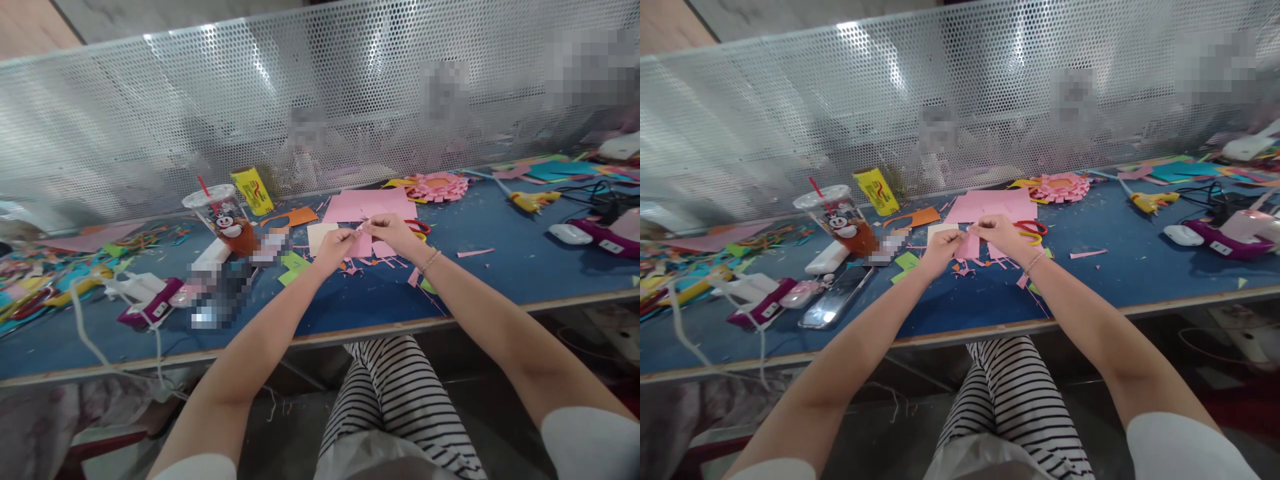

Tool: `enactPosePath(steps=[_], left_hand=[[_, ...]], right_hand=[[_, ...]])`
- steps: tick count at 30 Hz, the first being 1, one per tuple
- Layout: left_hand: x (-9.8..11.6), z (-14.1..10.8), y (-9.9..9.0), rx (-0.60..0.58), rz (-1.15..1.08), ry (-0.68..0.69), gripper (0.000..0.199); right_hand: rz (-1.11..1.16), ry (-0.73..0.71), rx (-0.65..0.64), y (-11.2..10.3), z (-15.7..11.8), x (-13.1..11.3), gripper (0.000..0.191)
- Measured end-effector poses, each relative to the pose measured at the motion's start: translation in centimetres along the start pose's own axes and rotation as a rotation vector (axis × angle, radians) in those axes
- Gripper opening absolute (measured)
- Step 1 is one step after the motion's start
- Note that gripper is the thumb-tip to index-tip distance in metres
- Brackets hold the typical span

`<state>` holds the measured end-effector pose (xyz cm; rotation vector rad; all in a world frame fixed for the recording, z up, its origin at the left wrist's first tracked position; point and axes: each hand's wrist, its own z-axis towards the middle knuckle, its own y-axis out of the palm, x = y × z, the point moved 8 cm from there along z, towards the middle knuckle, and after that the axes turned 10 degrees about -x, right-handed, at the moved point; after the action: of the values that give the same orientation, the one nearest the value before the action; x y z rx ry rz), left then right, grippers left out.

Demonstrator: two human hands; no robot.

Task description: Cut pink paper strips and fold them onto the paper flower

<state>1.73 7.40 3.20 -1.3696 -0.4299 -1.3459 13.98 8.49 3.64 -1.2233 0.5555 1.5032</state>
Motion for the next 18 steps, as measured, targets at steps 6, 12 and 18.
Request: enactPosePath(steps=[6,12,18], left_hand=[[0.6,-0.3,-0.2,0.038,0.129,0.034,0.03],[0.8,-0.2,-0.2,-0.015,0.117,0.021,0.031],[-1.0,0.1,0.5,-0.204,-0.174,-0.133,0.031]], right_hand=[[-0.125,-0.062,0.021,0.4,-0.1,-0.5,0.024],[-0.093,-0.067,0.04,0.3,-0.2,-0.8,0.022],[0.065,0.006,0.104,-0.9,0.1,0.0,0.029]])
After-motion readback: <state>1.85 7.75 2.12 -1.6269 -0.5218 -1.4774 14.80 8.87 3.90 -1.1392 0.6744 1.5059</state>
